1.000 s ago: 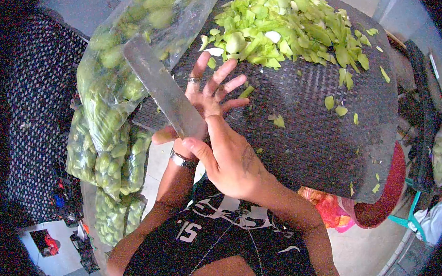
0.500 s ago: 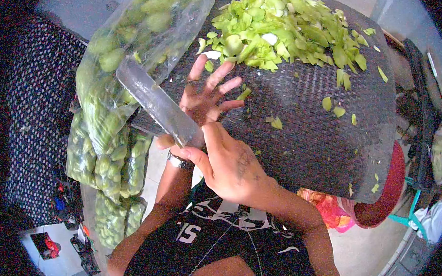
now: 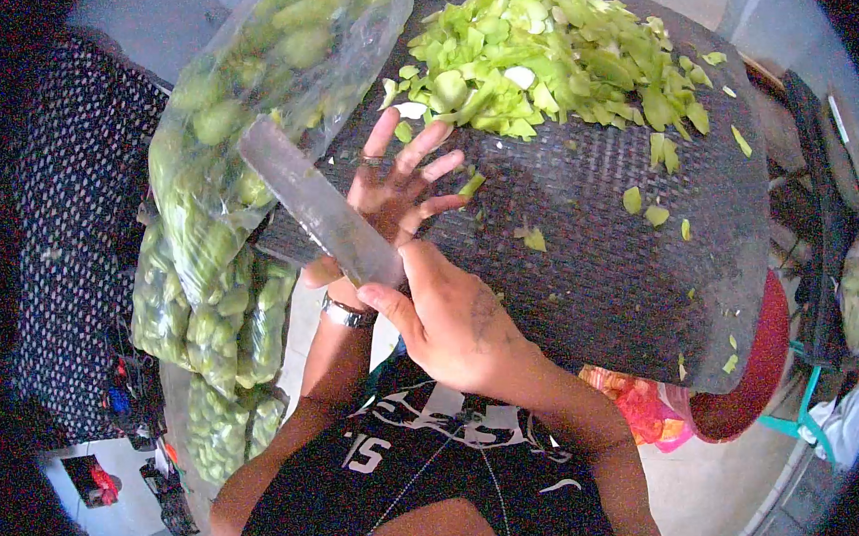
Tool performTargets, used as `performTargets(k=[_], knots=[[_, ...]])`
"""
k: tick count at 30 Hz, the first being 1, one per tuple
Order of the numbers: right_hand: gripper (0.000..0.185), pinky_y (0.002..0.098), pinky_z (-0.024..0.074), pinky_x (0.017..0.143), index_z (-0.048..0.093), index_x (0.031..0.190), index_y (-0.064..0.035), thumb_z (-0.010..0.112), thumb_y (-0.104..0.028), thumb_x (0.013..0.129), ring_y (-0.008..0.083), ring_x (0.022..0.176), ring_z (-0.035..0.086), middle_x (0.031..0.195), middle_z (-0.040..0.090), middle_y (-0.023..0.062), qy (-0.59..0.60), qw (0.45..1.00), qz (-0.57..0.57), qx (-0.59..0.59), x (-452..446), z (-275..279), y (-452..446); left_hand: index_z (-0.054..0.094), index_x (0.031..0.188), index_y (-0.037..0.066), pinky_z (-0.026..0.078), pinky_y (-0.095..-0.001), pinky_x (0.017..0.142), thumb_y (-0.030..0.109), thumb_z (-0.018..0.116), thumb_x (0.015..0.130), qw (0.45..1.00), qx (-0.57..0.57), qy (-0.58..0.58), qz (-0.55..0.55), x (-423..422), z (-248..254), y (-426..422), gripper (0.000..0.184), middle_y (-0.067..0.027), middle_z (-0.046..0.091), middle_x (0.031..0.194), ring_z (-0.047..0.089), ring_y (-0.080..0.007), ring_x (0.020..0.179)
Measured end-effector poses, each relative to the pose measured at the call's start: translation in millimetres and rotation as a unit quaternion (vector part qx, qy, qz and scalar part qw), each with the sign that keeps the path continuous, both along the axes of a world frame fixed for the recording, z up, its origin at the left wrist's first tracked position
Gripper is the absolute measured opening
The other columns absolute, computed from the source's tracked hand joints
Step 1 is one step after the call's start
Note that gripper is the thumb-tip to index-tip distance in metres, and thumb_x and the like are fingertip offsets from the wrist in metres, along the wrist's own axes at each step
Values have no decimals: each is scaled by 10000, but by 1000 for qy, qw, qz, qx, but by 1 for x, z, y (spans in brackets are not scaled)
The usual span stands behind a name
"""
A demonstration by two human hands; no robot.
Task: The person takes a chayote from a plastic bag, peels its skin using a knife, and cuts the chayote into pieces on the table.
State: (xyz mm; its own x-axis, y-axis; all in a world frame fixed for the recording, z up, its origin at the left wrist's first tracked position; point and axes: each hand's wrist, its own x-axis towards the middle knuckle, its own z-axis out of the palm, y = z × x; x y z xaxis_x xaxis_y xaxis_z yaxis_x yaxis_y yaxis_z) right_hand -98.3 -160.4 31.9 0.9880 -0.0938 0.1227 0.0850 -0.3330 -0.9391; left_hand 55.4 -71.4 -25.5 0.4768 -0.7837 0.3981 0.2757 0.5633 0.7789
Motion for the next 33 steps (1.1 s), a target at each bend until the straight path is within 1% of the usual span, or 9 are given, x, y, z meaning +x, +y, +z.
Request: performTargets(k=[4, 12, 16, 17, 19, 24, 27, 31, 33], knots=[[397, 578, 507, 761, 472, 1146, 25, 595, -338, 1041, 540, 908, 636, 976, 622, 316, 9, 999, 16, -29, -3, 4, 0, 156, 1651, 312, 473, -583, 1069, 669, 495, 990, 1000, -15, -4, -14, 6, -5, -1, 824, -157, 325, 1647, 465, -338, 1409], [299, 492, 478, 723, 493, 1060, 23, 625, -244, 1035, 502, 810, 597, 859, 584, 277, -34, 999, 25, 21, -7, 0, 1, 150, 1653, 243, 493, -543, 1075, 728, 644, 862, 994, 81, 57, 54, 2, -2, 2, 1051, -172, 338, 1635, 460, -341, 1415], [314, 357, 463, 649, 536, 1060, -13, 727, -248, 974, 238, 700, 583, 804, 585, 114, -33, 995, 8, 96, 2, 5, -7, 134, 1653, 181, 505, -520, 1081, 685, 819, 722, 999, -36, -27, 19, 0, -1, 2, 1262, -196, 340, 1623, 455, -351, 1419], [321, 321, 449, 631, 548, 1057, -25, 753, -249, 954, 171, 689, 555, 794, 575, 68, -25, 995, 7, 101, 6, 9, -9, 117, 1655, 167, 497, -525, 1089, 657, 966, 432, 997, 4, 73, 32, -4, 4, 4, 1568, -219, 334, 1617, 456, -359, 1416], [340, 236, 405, 583, 601, 1082, -49, 825, -216, 888, 28, 674, 477, 778, 534, -55, -32, 996, -11, 88, 11, 10, -7, 118, 1656, 169, 492, -523, 1094, 659, 976, 321, 991, 70, 89, 72, -11, 19, 4, 1661, -226, 331, 1616, 452, -364, 1417], [245, 258, 417, 574, 664, 1065, -32, 800, -145, 895, 51, 639, 493, 716, 543, -31, -80, 989, -38, 120, 22, 6, 4, 123, 1660, 178, 487, -519, 1089, 647, 970, 421, 994, 70, 55, 70, -5, 10, 5, 1572, -203, 339, 1625, 453, -351, 1416], [200, 288, 440, 580, 672, 1013, -19, 791, -125, 892, 73, 635, 529, 700, 594, 33, -105, 989, -59, 92, 22, 5, 6, 111, 1662, 181, 476, -523, 1088, 681, 959, 403, 952, 194, 196, 132, -6, 32, 0, 1598, -187, 342, 1629, 456, -342, 1412], [190, 331, 477, 596, 659, 964, -3, 790, -106, 875, 119, 659, 619, 743, 649, 140, -118, 992, -44, 20, 20, 8, -3, 107, 1664, 183, 451, -529, 1094, 640, 943, 508, 986, 139, -1, 94, 10, 1, 16, 1498, -169, 349, 1631, 450, -325, 1408], [248, 406, 501, 616, 616, 977, -2, 762, -28, 778, 303, 724, 671, 784, 644, 176, -91, 996, -11, 1, 19, 12, -9, 112, 1665, 184, 443, -531, 1092, 603, 937, 557, 985, 146, -31, 91, 12, 1, 19, 1444, -162, 351, 1633, 442, -318, 1409]])
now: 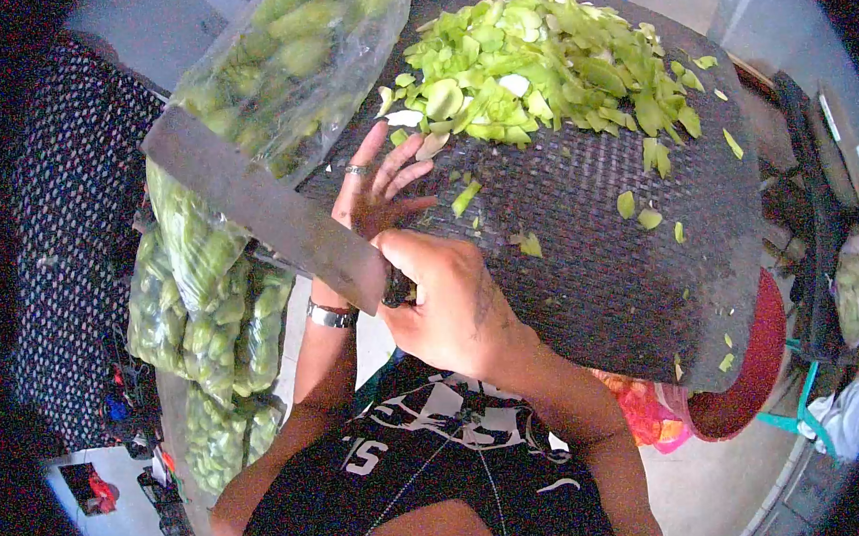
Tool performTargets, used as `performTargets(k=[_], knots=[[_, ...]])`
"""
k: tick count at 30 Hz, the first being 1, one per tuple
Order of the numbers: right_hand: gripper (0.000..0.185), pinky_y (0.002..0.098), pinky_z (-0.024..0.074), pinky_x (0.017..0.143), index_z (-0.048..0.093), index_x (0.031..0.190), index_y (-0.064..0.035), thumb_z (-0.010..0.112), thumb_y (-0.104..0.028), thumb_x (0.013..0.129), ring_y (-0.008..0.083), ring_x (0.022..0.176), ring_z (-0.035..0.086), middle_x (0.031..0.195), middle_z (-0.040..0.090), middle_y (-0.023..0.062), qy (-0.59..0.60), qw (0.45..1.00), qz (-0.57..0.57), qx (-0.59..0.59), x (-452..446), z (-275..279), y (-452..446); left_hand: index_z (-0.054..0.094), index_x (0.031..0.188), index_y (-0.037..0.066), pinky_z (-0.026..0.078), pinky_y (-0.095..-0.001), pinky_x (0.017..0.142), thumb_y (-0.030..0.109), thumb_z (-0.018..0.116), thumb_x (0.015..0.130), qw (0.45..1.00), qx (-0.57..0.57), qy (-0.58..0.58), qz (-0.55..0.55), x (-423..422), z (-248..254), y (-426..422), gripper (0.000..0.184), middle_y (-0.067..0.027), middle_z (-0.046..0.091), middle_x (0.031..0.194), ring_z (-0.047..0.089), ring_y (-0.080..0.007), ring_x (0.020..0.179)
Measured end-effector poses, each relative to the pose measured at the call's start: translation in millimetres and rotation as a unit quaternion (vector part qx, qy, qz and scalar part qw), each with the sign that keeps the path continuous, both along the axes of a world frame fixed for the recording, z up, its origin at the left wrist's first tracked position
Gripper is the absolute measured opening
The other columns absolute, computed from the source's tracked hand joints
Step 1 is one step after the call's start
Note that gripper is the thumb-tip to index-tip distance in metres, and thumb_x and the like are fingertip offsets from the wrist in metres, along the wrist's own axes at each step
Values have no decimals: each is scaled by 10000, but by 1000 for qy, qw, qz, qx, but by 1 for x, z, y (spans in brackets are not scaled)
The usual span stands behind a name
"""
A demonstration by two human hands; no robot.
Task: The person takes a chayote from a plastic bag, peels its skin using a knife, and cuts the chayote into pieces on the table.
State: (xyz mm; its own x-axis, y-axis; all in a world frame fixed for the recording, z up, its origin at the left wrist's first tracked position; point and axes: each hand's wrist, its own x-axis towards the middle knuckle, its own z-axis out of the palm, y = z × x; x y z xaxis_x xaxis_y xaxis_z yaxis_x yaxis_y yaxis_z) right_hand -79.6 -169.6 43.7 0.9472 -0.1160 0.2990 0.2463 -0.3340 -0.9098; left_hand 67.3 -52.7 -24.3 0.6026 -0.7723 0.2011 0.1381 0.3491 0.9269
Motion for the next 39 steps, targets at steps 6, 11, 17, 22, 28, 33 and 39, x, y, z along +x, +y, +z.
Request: performTargets(k=[6, 11, 17, 22, 28, 33, 39], knots=[[286, 481, 512, 654, 583, 953, -11, 759, -12, 728, 429, 761, 674, 819, 640, 203, -16, 999, 24, -31, 2, -1, -3, 128, 1664, 188, 430, -528, 1095, 472, 941, 628, 998, 34, 49, -7, 5, -1, 7, 1348, -156, 342, 1637, 425, -324, 1418], [150, 378, 501, 625, 599, 906, -16, 732, -50, 844, 299, 685, 675, 763, 654, 135, -10, 1000, 15, 7, 9, -20, 4, 127, 1664, 182, 422, -524, 1092, 568, 981, 482, 999, 32, 9, -10, 4, -6, 12, 1508, -170, 332, 1640, 415, -336, 1428], [178, 343, 483, 632, 624, 895, -14, 688, -171, 952, 150, 663, 603, 699, 623, 96, 63, 991, 20, 115, 10, -31, -5, 169, 1646, 150, 442, -530, 1084, 688, 792, 475, 999, 5, 40, 15, 3, -12, 17, 1431, -187, 394, 1598, 474, -348, 1393], [147, 246, 385, 553, 632, 900, -63, 690, -167, 984, 24, 614, 493, 722, 584, -43, 134, 973, 21, 184, 4, -23, -8, 443, 1493, 36, 505, -468, 1013, 540, 932, 605, 998, -19, 52, 29, 1, -17, 25, 1133, -183, 584, 1391, 607, -308, 1231], [183, 295, 488, 678, 651, 896, -18, 718, -176, 957, 91, 734, 598, 768, 657, 10, 178, 962, -55, 201, -11, -39, -26, 693, 881, -8, 548, -307, 650, 172, 733, 968, 992, 27, -40, 120, 11, -13, 57, 204, -89, 688, 762, 624, -138, 627], [169, 273, 480, 714, 673, 921, -10, 718, -170, 954, 82, 743, 601, 770, 671, 7, 245, 939, -85, 226, -15, -42, -32, 636, 798, 19, 508, -269, 572, 234, 644, 1035, 991, -11, -46, 122, 17, -11, 65, 320, -38, 592, 640, 530, -119, 552], [163, 296, 498, 736, 672, 940, -1, 737, -150, 948, 90, 775, 611, 822, 691, 21, 186, 956, -66, 217, -14, -56, -22, 725, 899, -46, 587, -334, 641, 91, 712, 958, 980, 69, -80, 171, -9, 5, 51, 150, -167, 748, 801, 723, -234, 690]])
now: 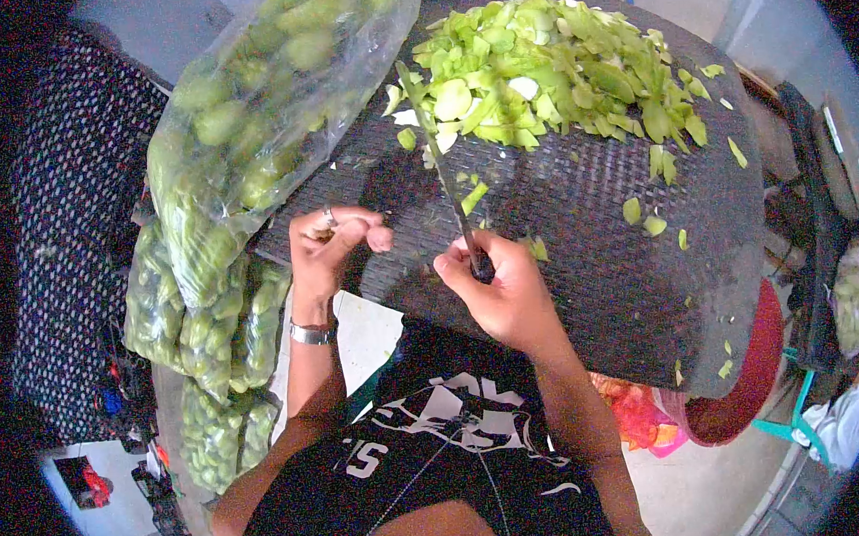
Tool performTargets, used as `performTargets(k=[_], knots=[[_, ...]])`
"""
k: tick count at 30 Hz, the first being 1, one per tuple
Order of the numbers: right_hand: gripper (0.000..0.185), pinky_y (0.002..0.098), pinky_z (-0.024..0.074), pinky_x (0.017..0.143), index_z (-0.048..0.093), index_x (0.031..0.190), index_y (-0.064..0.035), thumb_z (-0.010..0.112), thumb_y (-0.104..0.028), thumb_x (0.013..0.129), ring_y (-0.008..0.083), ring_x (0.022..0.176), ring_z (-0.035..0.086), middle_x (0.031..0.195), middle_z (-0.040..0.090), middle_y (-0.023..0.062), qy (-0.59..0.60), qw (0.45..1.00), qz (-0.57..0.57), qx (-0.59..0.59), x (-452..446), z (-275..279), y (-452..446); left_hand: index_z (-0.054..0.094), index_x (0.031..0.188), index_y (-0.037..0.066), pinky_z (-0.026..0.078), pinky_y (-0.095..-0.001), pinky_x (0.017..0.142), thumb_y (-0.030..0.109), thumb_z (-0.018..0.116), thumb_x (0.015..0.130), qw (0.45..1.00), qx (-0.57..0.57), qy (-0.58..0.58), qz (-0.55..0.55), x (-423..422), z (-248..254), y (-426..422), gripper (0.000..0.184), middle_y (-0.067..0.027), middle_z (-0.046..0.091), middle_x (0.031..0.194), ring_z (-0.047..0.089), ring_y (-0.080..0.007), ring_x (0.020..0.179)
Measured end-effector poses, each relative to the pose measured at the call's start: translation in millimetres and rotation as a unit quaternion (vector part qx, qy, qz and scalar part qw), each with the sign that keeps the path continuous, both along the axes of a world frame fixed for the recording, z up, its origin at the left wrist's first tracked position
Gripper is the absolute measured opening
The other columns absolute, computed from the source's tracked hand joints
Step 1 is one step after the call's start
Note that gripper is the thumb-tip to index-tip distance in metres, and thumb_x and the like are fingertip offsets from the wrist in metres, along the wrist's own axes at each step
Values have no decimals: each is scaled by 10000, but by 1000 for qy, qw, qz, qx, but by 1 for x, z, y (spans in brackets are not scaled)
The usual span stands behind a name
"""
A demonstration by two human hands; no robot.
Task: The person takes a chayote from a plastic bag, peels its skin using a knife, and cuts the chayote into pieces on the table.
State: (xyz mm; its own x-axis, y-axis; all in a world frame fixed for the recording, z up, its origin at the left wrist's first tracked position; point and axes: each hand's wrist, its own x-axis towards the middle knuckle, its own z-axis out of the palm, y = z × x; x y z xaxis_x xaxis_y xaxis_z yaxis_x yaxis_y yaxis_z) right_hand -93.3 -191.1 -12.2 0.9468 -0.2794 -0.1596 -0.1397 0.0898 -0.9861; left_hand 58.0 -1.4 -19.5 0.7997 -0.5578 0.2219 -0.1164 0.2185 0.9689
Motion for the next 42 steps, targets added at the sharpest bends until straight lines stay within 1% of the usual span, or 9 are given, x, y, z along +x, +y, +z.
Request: performTargets(k=[3, 6, 21, 25, 29, 35, 38, 39, 42], knots=[[164, 300, 503, 746, 673, 946, -1, 744, -150, 946, 92, 793, 620, 841, 705, 40, -40, 998, 15, -44, 2, 2, 1, 722, 805, -52, 587, -310, 615, -58, 798, 818, 993, 43, -95, 52, -8, 4, 2, 77, -156, 748, 793, 717, -210, 663], [175, 302, 506, 745, 673, 951, -2, 742, -162, 951, 94, 799, 630, 842, 713, 60, -97, 990, 39, -95, 4, 6, 3, 767, 843, -33, 579, -254, 664, -38, 816, 814, 985, 111, -130, 20, -10, 15, 12, 57, -123, 768, 818, 733, -159, 714], [207, 324, 514, 768, 683, 973, -11, 730, -211, 959, 137, 811, 659, 850, 715, 83, -64, 994, 16, -92, -2, 6, 1, 742, 941, -35, 520, -248, 580, 19, 692, 972, 990, 82, -87, 81, -9, 5, -11, 80, -67, 727, 753, 665, -105, 650], [243, 339, 510, 798, 680, 969, -7, 737, -243, 946, 164, 836, 663, 853, 707, 94, -12, 992, -7, -122, -11, 3, -9, 741, 885, -29, 472, -244, 507, 89, 754, 944, 973, 179, -43, 137, -6, 6, -9, 133, -12, 682, 675, 607, -75, 558], [271, 334, 497, 809, 666, 953, -8, 737, -269, 941, 172, 834, 640, 857, 688, 90, 68, 989, -47, -126, -26, -2, -21, 714, 791, 11, 358, -232, 504, 144, 774, 938, 923, 279, -141, 224, 6, -3, -5, 207, 26, 623, 638, 482, -37, 545], [267, 323, 483, 778, 646, 943, -16, 726, -271, 956, 139, 794, 588, 821, 642, 39, 100, 988, -76, -93, -44, -7, -28, 716, 716, 3, 428, -235, 498, 151, 830, 887, 991, 67, 38, 113, 6, 1, -13, 253, -15, 666, 603, 561, -43, 530], [269, 317, 481, 775, 643, 946, -19, 725, -275, 959, 131, 793, 584, 816, 635, 32, 125, 984, -82, -100, -49, -12, -32, 678, 647, 24, 424, -253, 504, 163, 880, 824, 922, 178, -228, 259, 3, -3, -9, 303, -40, 693, 638, 556, -86, 510], [272, 316, 481, 774, 644, 948, -20, 725, -279, 959, 131, 792, 583, 814, 634, 30, 122, 984, -83, -101, -51, -14, -33, 671, 626, 30, 445, -251, 504, 165, 943, 721, 843, 220, -393, 294, 2, 2, -6, 318, -63, 694, 622, 606, -126, 503], [288, 319, 484, 775, 644, 957, -21, 730, -295, 956, 135, 784, 583, 810, 630, 26, 128, 984, -84, -88, -51, -16, -32, 603, 584, 84, 436, -267, 465, 168, 964, 666, 820, 149, -484, 268, 2, 3, -3, 379, -46, 671, 617, 624, -158, 508]])
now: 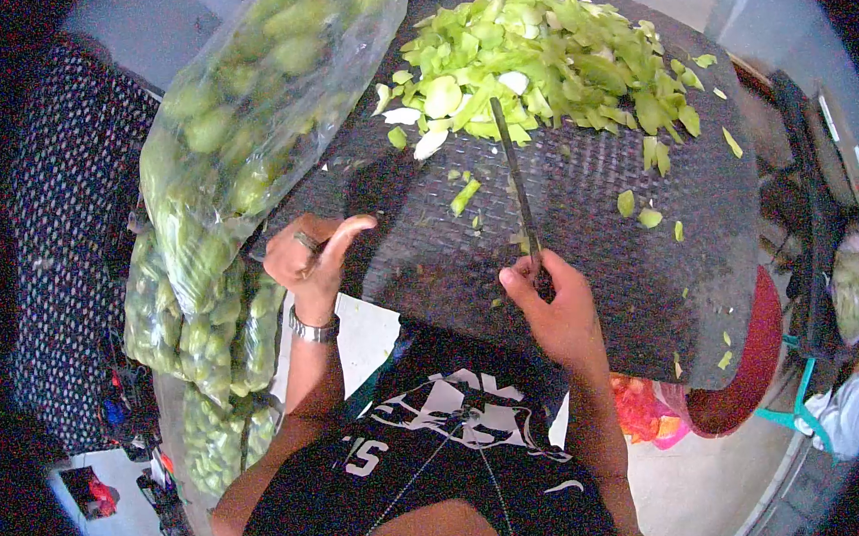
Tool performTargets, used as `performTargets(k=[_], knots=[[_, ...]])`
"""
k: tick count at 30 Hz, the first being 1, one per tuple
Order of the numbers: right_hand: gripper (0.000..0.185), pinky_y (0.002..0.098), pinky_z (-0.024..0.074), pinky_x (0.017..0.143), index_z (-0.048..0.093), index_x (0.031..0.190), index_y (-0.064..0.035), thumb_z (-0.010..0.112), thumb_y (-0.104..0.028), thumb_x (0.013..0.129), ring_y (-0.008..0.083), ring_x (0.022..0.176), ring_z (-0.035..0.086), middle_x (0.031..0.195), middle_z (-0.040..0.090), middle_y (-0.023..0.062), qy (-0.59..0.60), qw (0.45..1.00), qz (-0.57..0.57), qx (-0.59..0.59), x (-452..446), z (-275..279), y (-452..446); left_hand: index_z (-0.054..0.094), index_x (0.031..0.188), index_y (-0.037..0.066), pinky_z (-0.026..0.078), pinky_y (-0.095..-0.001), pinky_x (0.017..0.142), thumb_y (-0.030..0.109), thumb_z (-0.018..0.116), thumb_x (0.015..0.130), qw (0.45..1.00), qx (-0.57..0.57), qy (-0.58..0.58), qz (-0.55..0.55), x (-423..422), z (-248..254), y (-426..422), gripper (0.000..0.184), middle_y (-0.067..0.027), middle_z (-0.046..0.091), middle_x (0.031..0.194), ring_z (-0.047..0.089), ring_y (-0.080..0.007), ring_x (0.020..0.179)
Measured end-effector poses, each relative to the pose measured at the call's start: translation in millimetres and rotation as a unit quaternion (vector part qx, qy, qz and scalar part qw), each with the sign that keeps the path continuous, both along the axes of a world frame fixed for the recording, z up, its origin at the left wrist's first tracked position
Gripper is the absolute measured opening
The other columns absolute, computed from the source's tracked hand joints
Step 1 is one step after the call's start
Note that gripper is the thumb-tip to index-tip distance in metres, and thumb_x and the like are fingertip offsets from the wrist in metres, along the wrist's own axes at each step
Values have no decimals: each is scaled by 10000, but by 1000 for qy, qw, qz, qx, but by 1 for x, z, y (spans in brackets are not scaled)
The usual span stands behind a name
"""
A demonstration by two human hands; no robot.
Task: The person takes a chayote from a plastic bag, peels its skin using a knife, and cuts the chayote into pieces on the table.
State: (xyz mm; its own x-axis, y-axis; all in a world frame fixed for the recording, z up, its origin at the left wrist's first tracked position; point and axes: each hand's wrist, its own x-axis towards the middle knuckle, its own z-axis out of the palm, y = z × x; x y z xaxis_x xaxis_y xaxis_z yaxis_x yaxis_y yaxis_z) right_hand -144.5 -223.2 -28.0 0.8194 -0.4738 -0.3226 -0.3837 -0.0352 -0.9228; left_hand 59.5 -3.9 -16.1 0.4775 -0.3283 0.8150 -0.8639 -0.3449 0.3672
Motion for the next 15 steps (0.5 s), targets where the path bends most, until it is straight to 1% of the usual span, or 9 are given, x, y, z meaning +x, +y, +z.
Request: performTargets(k=[1, 4, 7, 10, 11, 14, 15], knots=[[294, 320, 486, 776, 644, 960, -20, 732, -301, 955, 138, 781, 583, 808, 628, 25, 4, 1000, -2, 6, 0, 1, 0, 623, 624, 103, 443, -267, 467, 183, 974, 643, 998, 38, -51, 4, -1, 6, 0, 361, -15, 655, 613, 630, -165, 526], [299, 338, 498, 792, 638, 974, -22, 739, -302, 949, 154, 798, 608, 828, 655, 46, -36, 999, 27, -13, 5, 5, 5, 644, 685, 111, 453, -266, 473, 188, 974, 644, 989, 59, -124, -47, 5, 6, 3, 341, -4, 649, 637, 628, -154, 540], [330, 357, 510, 814, 630, 987, -22, 755, -323, 936, 176, 831, 644, 860, 688, 82, -88, 992, 76, -52, 13, 4, 12, 650, 717, 118, 461, -268, 474, 196, 974, 647, 984, 71, -146, -67, 3, 21, 1, 341, 2, 641, 656, 615, -150, 537], [375, 375, 520, 831, 632, 1000, -20, 773, -357, 918, 206, 868, 678, 891, 710, 119, -101, 984, 115, -91, 21, 21, 19, 647, 718, 113, 463, -268, 470, 198, 971, 651, 982, 71, -149, -92, 2, 27, 1, 342, -1, 627, 648, 606, -150, 533], [416, 381, 524, 832, 636, 1025, -12, 779, -384, 909, 220, 874, 686, 894, 706, 136, -101, 984, 120, -82, 24, 22, 22, 646, 716, 111, 460, -270, 468, 199, 971, 650, 982, 72, -144, -95, 1, 26, 1, 342, -1, 621, 643, 603, -150, 531], [409, 384, 527, 830, 637, 1048, -6, 761, -376, 925, 220, 874, 686, 901, 705, 142, -155, 981, 109, -32, 30, 19, 35, 647, 714, 108, 449, -278, 461, 204, 968, 651, 983, 80, -131, -96, -1, 23, 3, 341, -2, 605, 631, 590, -154, 521], [383, 377, 523, 817, 634, 1073, -1, 727, -354, 958, 204, 868, 673, 905, 702, 146, -156, 980, 124, -23, 32, 23, 36, 650, 716, 107, 444, -283, 458, 208, 966, 654, 984, 87, -128, -93, -3, 22, 3, 338, -3, 600, 629, 584, -157, 515]])
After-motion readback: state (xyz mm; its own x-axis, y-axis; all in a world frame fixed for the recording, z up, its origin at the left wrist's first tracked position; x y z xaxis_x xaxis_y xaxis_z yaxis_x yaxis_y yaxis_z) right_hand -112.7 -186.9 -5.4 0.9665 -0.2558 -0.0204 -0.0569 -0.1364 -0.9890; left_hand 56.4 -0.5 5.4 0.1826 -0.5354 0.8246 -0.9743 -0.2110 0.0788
